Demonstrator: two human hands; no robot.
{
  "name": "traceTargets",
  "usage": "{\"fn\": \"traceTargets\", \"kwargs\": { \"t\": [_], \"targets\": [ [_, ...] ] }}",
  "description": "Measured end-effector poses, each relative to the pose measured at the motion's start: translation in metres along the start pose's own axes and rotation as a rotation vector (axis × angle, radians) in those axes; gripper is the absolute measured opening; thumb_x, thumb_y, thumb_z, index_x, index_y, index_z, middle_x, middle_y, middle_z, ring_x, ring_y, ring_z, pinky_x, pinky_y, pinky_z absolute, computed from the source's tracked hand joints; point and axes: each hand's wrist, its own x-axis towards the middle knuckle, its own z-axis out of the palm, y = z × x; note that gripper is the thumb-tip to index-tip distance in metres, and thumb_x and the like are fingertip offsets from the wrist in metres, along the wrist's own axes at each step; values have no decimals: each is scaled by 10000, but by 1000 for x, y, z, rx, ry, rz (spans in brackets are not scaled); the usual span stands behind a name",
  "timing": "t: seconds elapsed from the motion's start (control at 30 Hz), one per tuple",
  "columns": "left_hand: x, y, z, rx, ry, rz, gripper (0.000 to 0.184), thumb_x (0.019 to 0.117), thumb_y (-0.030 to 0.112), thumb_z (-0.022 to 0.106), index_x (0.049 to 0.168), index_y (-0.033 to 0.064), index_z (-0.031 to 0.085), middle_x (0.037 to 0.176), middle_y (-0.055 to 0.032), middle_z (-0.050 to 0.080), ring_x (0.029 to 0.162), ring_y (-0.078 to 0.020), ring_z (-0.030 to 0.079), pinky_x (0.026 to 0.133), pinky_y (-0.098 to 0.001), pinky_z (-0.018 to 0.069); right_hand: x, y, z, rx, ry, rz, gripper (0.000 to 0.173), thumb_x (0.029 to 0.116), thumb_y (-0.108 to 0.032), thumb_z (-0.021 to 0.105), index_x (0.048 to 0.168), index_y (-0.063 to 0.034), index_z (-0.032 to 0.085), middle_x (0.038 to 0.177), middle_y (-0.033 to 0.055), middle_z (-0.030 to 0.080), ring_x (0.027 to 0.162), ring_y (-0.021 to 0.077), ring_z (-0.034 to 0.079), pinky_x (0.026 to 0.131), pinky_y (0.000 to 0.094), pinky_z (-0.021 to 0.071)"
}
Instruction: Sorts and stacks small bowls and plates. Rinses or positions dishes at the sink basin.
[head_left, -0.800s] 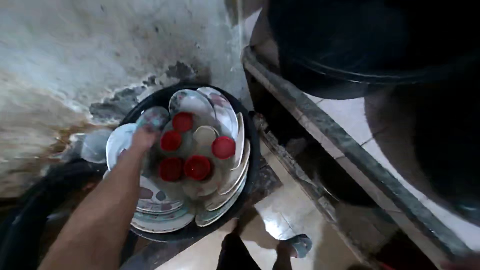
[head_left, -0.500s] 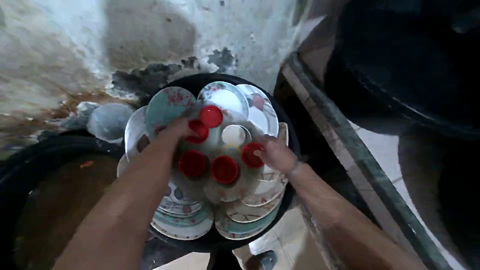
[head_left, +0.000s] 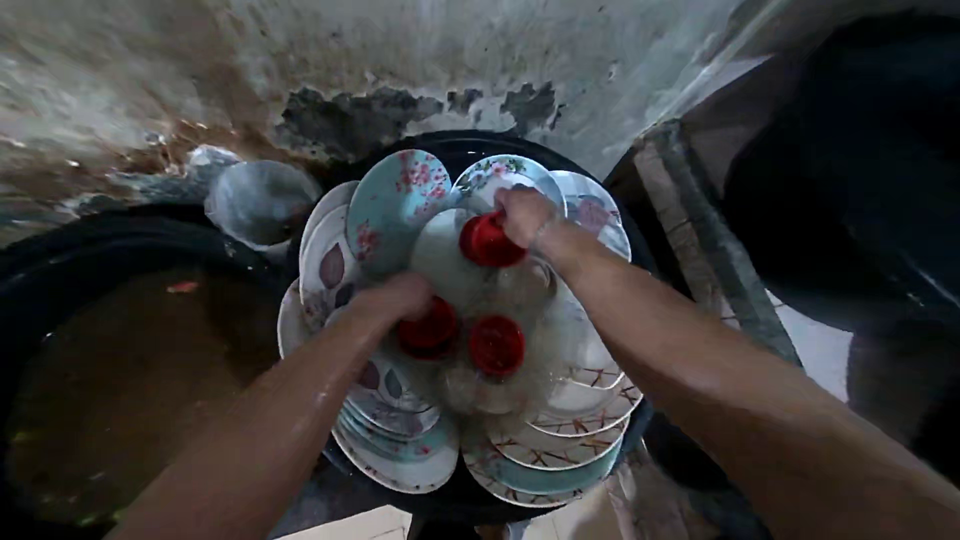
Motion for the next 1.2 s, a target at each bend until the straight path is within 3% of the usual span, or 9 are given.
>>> {"fn": "traceTargets", "kwargs": {
  "t": [0.1, 0.2, 0.33, 0.43, 0.57, 0.73, 0.87, 1.0, 1.2],
  "targets": [
    [-4, 14, 24, -52, 66, -54, 590, 974, 64, 622, 1527, 72, 417, 1385, -264, 572, 1176, -475, 628, 933, -678, 517, 40, -10, 24, 5, -40, 26, 499, 953, -94, 669, 1430, -35, 536, 1353, 309, 589, 1259, 504, 572, 996, 691, 473],
    [7, 8, 48, -61, 108, -24, 512, 938, 121, 683, 1433, 107, 555, 1333, -234, 617, 1179, -451, 630, 929, -665, 524, 32, -18, 42, -6, -33, 9, 678, 898, -39, 689, 1528, -92, 446, 1381, 305, 573, 1248, 517, 575, 981, 685, 485],
    [24, -1, 59, -140, 105, 70, 410, 948, 191, 705, 1341, 95, 640, 1255, -218, 671, 1180, -415, 644, 978, -645, 513, 1, -5, 63, 72, -138, 2, 476, 922, -52, 681, 1387, 9, 595, 1416, 295, 555, 1382, 475, 468, 1127, 641, 389],
    [20, 1, 58, -222, 39, 20, 458, 974, 224, 697, 1396, 81, 594, 1280, -221, 662, 1182, -399, 647, 1000, -619, 509, -10, 0, 75, 95, -117, 8, 467, 890, -84, 699, 1354, -61, 647, 1387, 249, 602, 1353, 449, 514, 1108, 659, 405],
    [17, 0, 73, -323, 101, -101, 746, 910, 202, 763, 1541, 86, 382, 1241, -264, 660, 1122, -438, 669, 947, -633, 538, -1, -28, 78, 90, -243, 82, 737, 917, -170, 710, 1583, -139, 397, 1551, 207, 469, 1455, 445, 395, 1157, 676, 325],
    [5, 19, 87, -397, 95, -109, 543, 962, 125, 655, 1455, 0, 464, 1278, -278, 633, 1161, -435, 647, 965, -625, 523, 15, -35, 111, 246, -287, -65, 446, 925, -117, 721, 1350, -10, 635, 1376, 268, 597, 1318, 445, 541, 1097, 646, 418],
    [-23, 17, 73, -382, 238, -90, 513, 964, 60, 619, 1462, 91, 499, 1260, -253, 655, 1143, -451, 655, 936, -653, 533, -24, -16, 70, 385, -106, -93, 451, 1001, -135, 642, 1411, -1, 511, 1379, 257, 583, 1279, 411, 579, 1086, 606, 450],
    [-43, -4, 46, -472, 399, -85, 355, 968, 32, 575, 1300, 110, 674, 1257, -210, 675, 1179, -415, 637, 968, -652, 498, -105, 2, 29, 434, 54, 55, 483, 1041, -67, 518, 1506, -94, 388, 1231, 269, 659, 1091, 459, 678, 912, 652, 537],
    [18, -49, 17, -118, 167, -84, 341, 1036, 142, 519, 1257, -84, 646, 1262, -338, 626, 1224, -499, 586, 1013, -700, 437, -158, 17, 69, 850, 29, 468, 421, 1032, -360, 628, 1262, -9, 666, 1209, 226, 686, 1161, 361, 653, 1031, 593, 493]
  ]
}}
